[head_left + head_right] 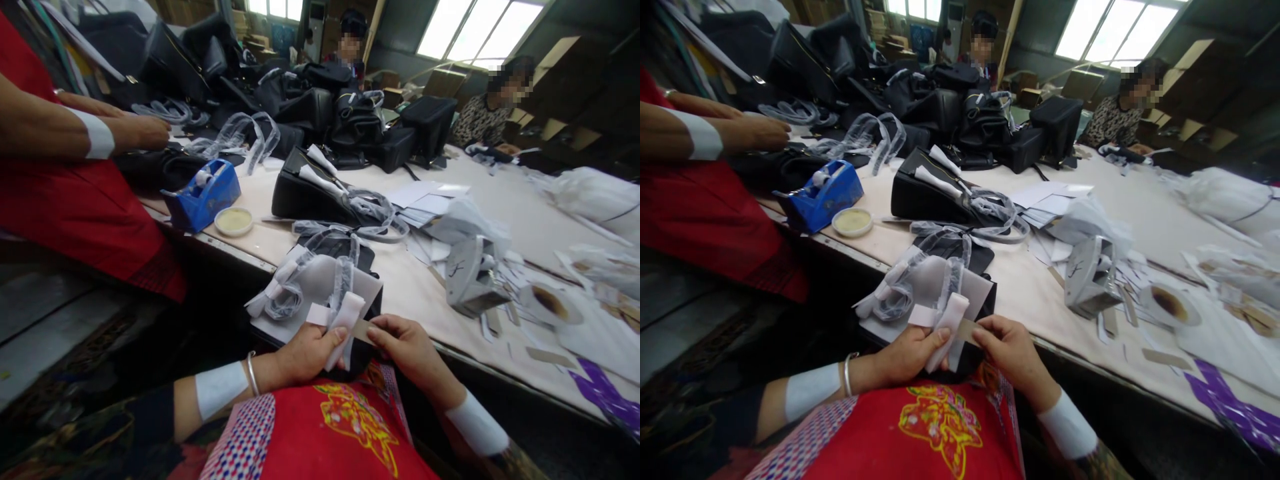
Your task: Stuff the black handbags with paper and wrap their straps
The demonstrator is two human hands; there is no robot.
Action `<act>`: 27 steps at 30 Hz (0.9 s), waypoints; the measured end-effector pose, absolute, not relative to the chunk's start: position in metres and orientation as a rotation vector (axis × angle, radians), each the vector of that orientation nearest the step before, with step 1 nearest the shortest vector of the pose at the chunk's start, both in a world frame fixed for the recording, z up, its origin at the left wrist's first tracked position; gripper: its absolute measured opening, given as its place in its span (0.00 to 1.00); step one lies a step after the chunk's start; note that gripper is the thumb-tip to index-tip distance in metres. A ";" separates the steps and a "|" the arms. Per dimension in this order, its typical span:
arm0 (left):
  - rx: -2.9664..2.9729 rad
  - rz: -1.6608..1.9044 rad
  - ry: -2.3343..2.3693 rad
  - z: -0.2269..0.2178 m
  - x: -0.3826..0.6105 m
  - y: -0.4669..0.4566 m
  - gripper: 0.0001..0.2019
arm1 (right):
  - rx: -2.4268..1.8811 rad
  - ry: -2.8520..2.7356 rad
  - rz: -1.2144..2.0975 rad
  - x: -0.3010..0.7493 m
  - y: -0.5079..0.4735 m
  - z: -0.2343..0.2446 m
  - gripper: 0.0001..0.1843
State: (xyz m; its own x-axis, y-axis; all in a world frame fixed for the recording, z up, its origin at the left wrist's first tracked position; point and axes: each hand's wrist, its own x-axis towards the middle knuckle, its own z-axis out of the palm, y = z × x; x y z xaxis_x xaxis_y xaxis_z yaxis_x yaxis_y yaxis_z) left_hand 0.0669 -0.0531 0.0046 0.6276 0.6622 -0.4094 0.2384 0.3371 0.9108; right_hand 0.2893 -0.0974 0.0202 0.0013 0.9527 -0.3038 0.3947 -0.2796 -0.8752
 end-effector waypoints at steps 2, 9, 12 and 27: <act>1.261 0.305 0.921 0.006 0.068 -0.053 0.32 | -1.705 -1.460 1.149 0.283 -0.100 0.025 0.14; 1.309 0.364 0.944 0.010 0.070 -0.056 0.31 | -1.628 -1.862 0.703 0.272 -0.105 0.047 0.12; 1.298 0.377 0.956 0.011 0.071 -0.056 0.30 | -1.604 -1.745 0.790 0.265 -0.106 0.052 0.10; 1.500 0.428 0.881 0.003 0.070 -0.053 0.25 | -0.966 -2.810 0.180 0.251 -0.054 0.086 0.10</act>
State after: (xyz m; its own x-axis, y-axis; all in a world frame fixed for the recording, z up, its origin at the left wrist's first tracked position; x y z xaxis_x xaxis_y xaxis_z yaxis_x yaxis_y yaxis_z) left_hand 0.0698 -0.0531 0.0034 0.6354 0.7352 -0.2361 0.2685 0.0763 0.9602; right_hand 0.2508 -0.0537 0.0858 -0.7775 0.6181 0.1155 0.5983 0.7837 -0.1666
